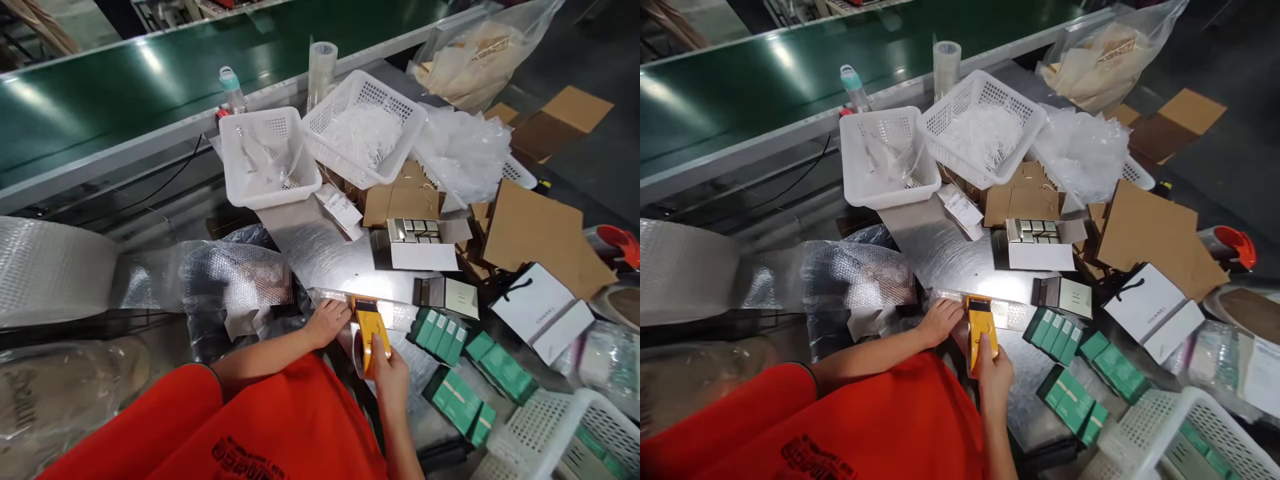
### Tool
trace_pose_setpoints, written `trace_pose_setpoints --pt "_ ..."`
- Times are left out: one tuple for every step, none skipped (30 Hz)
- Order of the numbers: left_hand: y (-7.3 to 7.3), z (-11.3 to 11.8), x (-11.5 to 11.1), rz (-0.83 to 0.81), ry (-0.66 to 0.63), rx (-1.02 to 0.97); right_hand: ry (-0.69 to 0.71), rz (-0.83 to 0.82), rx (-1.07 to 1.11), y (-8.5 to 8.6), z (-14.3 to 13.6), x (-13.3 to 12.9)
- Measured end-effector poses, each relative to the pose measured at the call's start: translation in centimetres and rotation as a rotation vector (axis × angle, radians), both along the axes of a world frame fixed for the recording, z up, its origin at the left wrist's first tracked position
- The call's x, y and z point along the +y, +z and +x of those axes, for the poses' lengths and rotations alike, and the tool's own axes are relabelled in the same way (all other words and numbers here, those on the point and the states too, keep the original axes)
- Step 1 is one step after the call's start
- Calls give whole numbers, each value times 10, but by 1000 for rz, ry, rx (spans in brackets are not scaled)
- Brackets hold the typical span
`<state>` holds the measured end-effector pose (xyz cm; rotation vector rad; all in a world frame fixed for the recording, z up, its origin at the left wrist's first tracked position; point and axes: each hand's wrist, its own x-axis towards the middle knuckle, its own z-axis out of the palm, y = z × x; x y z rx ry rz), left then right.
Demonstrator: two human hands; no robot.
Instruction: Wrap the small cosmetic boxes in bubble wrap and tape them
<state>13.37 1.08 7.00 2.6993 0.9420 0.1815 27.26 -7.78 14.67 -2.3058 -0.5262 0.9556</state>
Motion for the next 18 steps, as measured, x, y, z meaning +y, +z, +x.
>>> trace_pose_setpoints --pt "1 2 2 5 27 11 -2 -9 3 0 1 1" --pt "2 4 4 8 53 23 -5 -18 1 0 1 1" --pt "2 6 6 7 73 34 -8 -24 -6 0 1 0" --pt "3 8 7 1 88 44 -5 -27 -12 0 0 -2" --pt "3 9 7 -7 97 52 2 -24 -11 0 -2 -6" --pt "4 10 7 -13 106 60 7 -17 -1 0 -5 -12" --pt "4 11 7 -15 120 69 6 -5 18 0 -8 -19" --pt "6 12 6 -14 130 79 -3 2 34 -1 -12 -27" --pt "8 12 6 -14 133 88 -16 2 48 -1 -16 -34" --pt "10 12 7 -15 126 98 -30 -5 55 -2 -19 -41" --pt "13 13 8 -20 107 108 -42 -14 58 -3 -22 -46" --pt "17 13 11 -27 82 122 -49 -21 57 -4 -24 -50" --pt "21 14 14 -36 51 141 -51 -23 53 -6 -25 -52" --pt "25 14 19 -45 18 165 -47 -20 54 -7 -26 -53" --pt "29 15 24 -57 -15 191 -44 -13 53 -9 -26 -53" --pt "33 17 29 -72 -47 217 -45 -4 48 -10 -26 -53" --pt "37 18 33 -88 -73 240 -44 5 45 -12 -25 -53" --pt "39 20 37 -104 -92 257 -45 16 45 -13 -25 -53"
